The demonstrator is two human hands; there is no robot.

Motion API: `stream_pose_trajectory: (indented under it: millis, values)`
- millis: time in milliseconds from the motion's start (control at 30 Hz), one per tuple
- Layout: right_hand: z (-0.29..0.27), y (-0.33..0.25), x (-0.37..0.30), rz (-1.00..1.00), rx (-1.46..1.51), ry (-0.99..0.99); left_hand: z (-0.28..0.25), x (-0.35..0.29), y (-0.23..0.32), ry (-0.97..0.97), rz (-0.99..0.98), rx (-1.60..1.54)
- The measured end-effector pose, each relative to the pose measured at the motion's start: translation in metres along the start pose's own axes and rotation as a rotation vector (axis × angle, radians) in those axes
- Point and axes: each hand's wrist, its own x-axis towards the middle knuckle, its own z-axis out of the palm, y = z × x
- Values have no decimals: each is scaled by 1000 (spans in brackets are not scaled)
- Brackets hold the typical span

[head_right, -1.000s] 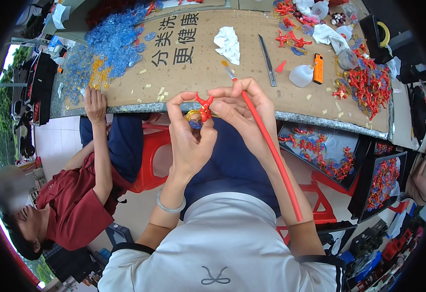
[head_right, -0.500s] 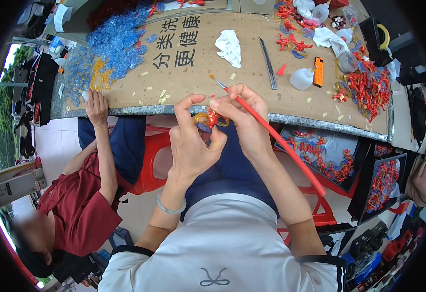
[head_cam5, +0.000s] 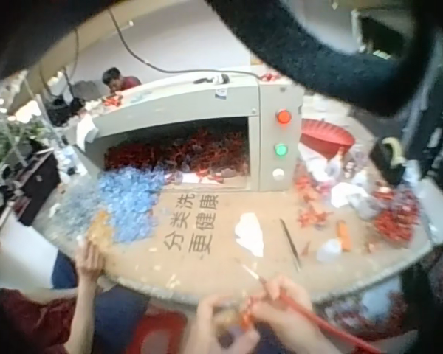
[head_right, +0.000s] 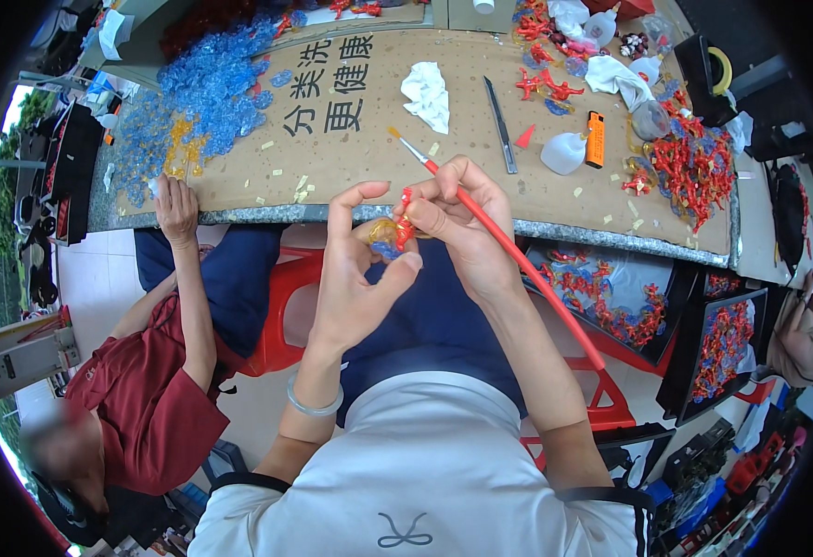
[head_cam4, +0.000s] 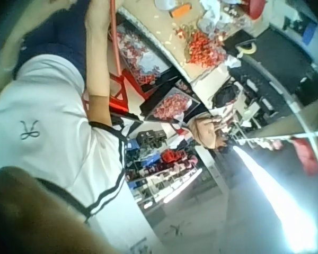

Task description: Paint and glue small red toy figures at a factory workbench.

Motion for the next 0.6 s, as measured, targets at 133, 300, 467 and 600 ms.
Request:
stream_pose_trajectory:
  millis: [133,300,467,600]
  values:
    - [-8,-2,1,-95,12,-148,-7,3,5,-103,-151,-404]
    - [-5,4,0,-173,-100,-120,-2,1,4,-44,-132,-355]
    - [1,13,-2,-171,-15,-68,9,-1,-4,62,-16,-209]
    - [5,10,-4,-112,59,-55,10,0,0,64,20,-171]
